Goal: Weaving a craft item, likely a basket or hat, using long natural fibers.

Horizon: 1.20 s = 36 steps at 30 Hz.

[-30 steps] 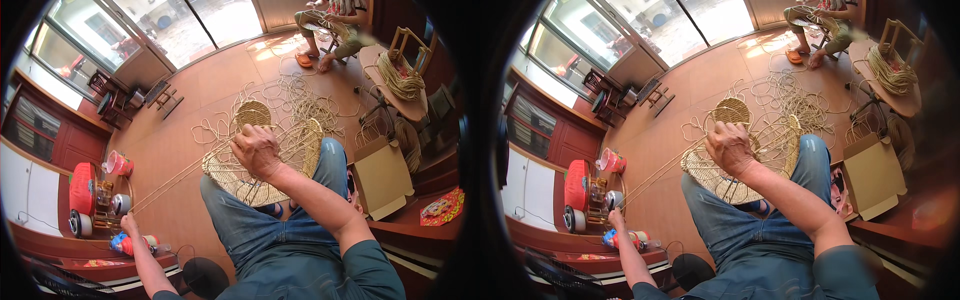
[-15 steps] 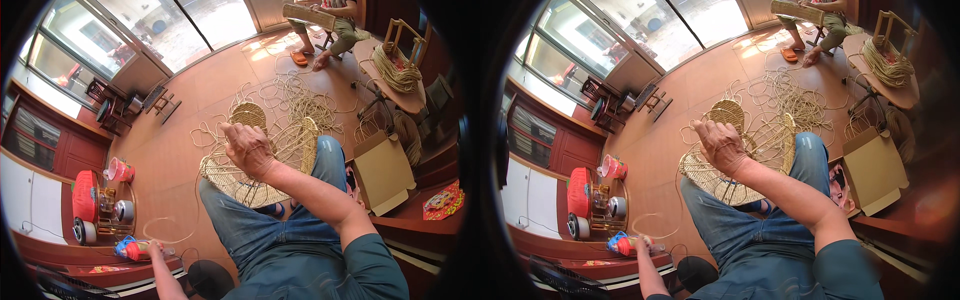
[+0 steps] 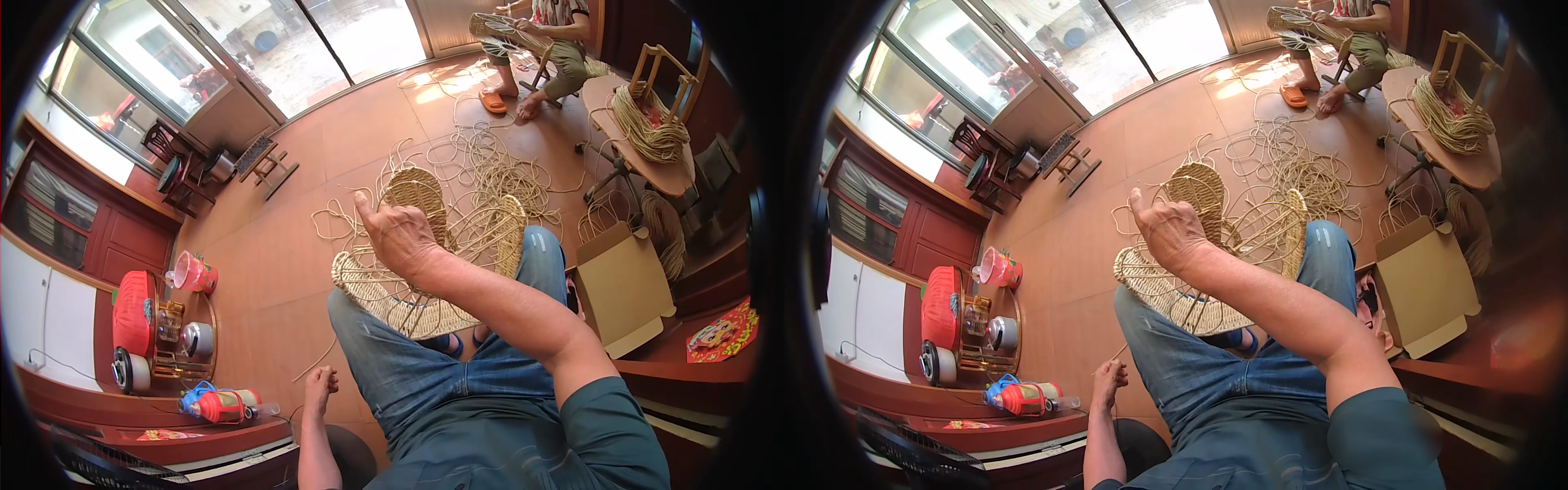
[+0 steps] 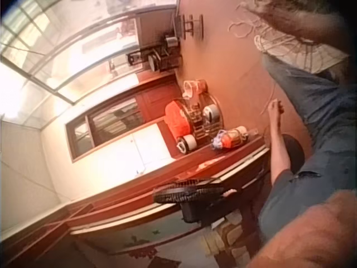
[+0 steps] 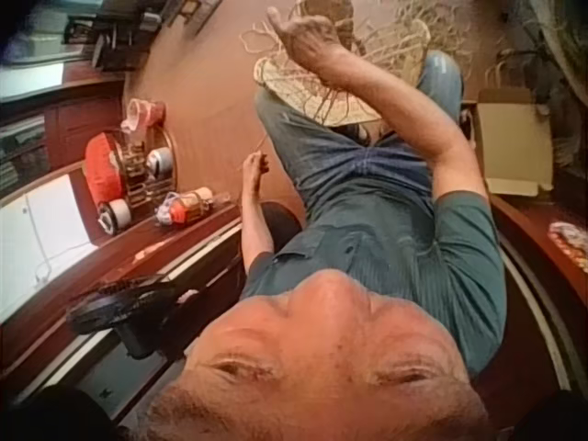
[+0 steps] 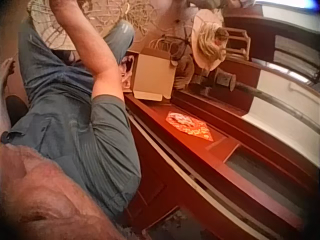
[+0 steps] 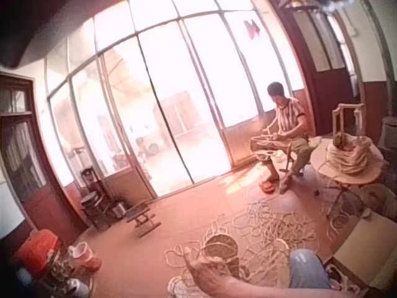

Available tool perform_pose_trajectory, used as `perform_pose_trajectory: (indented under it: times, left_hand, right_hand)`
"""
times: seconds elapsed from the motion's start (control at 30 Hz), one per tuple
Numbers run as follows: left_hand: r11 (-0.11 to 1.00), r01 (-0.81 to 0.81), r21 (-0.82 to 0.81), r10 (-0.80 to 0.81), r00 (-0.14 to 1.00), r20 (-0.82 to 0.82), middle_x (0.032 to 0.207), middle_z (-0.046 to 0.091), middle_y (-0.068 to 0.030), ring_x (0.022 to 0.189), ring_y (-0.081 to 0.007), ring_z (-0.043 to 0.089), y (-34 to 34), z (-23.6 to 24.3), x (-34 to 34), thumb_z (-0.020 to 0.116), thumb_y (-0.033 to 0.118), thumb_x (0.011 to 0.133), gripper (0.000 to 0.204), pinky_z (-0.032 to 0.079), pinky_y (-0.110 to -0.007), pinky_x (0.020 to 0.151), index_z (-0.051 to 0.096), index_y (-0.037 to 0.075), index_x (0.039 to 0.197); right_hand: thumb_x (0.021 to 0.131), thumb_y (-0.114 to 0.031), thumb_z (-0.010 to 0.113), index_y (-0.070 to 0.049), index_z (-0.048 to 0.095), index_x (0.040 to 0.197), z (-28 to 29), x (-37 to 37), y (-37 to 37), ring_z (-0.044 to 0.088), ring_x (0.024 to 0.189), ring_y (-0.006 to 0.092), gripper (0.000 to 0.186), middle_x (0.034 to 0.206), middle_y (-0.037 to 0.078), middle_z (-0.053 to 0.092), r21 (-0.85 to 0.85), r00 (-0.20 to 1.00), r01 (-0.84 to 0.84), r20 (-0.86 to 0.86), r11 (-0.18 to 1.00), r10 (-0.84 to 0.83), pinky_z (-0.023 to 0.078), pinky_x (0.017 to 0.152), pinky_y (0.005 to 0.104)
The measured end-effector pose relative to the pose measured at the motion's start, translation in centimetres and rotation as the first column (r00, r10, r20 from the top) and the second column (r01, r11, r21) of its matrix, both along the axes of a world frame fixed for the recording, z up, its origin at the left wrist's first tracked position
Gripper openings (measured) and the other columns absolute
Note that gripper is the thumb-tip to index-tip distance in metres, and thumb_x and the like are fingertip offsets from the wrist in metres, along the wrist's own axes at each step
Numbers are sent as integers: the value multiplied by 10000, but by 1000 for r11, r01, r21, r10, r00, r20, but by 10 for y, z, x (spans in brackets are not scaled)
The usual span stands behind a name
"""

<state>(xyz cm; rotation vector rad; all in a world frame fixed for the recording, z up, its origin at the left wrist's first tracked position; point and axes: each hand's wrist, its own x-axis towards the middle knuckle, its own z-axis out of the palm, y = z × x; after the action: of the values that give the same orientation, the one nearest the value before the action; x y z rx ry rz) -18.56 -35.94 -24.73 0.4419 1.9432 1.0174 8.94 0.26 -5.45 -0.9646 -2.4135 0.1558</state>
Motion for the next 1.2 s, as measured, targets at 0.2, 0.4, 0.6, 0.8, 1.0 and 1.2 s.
perform_pose_trajectory:
  times: [0.2, 0.4, 0.6, 0.8, 1.0, 1.2]
  left_hand:
    - [990, 79, 117, -67, 992, -106, 854, 690, -23, 693, -115, 648, 35, 51, 15, 650, 316, 1122, 285, 560, -280, 685, 714, 41, 1080]
    - [974, 151, 169, -124, 979, -160, 872, 693, -34, 741, -110, 646, 62, 86, 39, 659, 245, 1112, 233, 546, -268, 702, 713, 21, 1080]
    - [955, 193, 227, -157, 973, -168, 886, 701, -39, 760, -110, 648, 80, 99, 66, 690, 222, 1092, 211, 542, -268, 714, 716, 14, 1065]
    - [930, 212, 299, -162, 970, -183, 878, 703, -21, 779, -101, 646, 89, 116, 98, 703, 205, 1083, 191, 539, -264, 731, 724, 20, 1045]
    - [904, 247, 348, -168, 955, -244, 828, 679, 12, 750, -80, 619, 115, 127, 114, 700, 193, 1088, 173, 513, -252, 693, 740, 31, 1043]
    - [786, 442, 433, -23, 720, -694, 959, 729, -139, 860, -255, 711, 204, 181, 174, 728, 101, 1029, 106, 559, -378, 782, 743, 5, 1072]
  right_hand:
    - [913, -20, 638, 31, 377, 1649, 5, -8, -4, 795, 895, 374, 783, 952, 216, 747, -119, 997, 71, 7, 990, -71, 638, 780, 482]
    - [912, 1, 637, 71, 342, 1647, 11, -10, -1, 799, 927, 400, 795, 1002, 252, 762, -236, 998, 40, 47, 971, -30, 643, 790, 500]
    - [907, 15, 646, 68, 370, 1611, 10, -11, -4, 793, 939, 430, 758, 1033, 273, 744, -229, 999, 44, 17, 973, -41, 642, 783, 514]
    - [914, -3, 666, 45, 425, 1537, 16, 2, -13, 771, 921, 490, 670, 1130, 330, 658, -285, 992, 66, -89, 956, -95, 640, 781, 538]
    - [1018, -36, 641, -83, 538, 1469, -20, 5, -12, 766, 864, 395, 465, 1114, 234, 702, -101, 780, -76, -625, 992, -4, 625, 736, 509]
    - [1128, -78, 616, -70, 606, 1406, -22, 40, -11, 679, 780, 73, 278, 981, 27, 730, -538, 475, -515, -827, 667, -301, 569, 674, 234]
